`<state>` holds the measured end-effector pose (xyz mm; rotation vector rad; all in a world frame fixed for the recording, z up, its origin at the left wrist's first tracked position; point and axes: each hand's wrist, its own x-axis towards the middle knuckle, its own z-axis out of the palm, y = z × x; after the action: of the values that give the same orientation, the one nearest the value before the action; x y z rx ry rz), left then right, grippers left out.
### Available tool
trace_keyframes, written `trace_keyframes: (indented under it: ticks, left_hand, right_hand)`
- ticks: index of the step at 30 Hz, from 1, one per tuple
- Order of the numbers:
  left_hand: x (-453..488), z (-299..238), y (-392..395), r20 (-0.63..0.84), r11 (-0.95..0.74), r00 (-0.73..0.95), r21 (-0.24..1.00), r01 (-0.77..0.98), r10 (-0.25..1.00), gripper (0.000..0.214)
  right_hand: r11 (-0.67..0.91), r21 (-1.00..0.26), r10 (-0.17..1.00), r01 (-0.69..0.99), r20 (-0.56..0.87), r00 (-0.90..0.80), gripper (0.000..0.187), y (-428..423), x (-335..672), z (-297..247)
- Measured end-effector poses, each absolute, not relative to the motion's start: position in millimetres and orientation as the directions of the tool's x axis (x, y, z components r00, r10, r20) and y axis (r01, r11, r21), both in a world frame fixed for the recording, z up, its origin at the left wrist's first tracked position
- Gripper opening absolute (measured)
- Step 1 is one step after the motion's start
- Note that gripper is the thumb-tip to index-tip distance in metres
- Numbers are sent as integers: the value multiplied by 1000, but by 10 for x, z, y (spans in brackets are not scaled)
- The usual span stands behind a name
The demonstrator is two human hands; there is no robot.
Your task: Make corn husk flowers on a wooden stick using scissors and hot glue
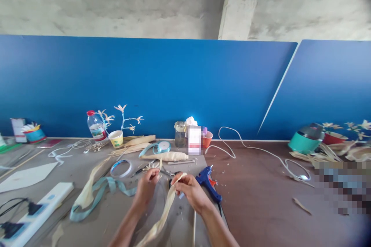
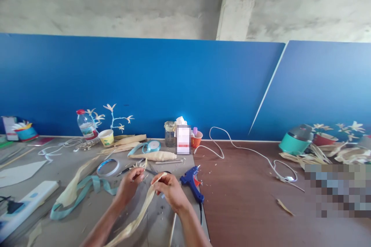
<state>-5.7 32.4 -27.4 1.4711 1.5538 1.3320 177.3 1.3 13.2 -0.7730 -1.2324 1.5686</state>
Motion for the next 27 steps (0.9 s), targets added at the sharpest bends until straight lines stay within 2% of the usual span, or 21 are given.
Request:
trace_keyframes:
  ticks: [6,12,19,23,27]
  left_hand:
    - [-55,-283,333,159,-104,-217,963,247,963,23]
    - [-83,-290,333,225,-108,-229,895,432,947,19]
    - [-97,-323,315,264,-77,-137,664,744,955,24]
    - [-70,-308,287,249,-86,-69,563,822,966,24]
    - [-50,-279,261,257,-94,-67,566,819,964,23]
  right_hand:
    - [-91,-892,930,-443,83,-359,6,30,1835,89]
    - [-107,-845,926,-524,107,-361,7,38,1868,94]
    - [-109,-859,926,-501,95,-364,11,32,1893,74]
    - [-102,-864,933,-492,89,-350,10,27,1890,65]
    - [-100,-885,941,-455,65,-333,15,30,1887,62]
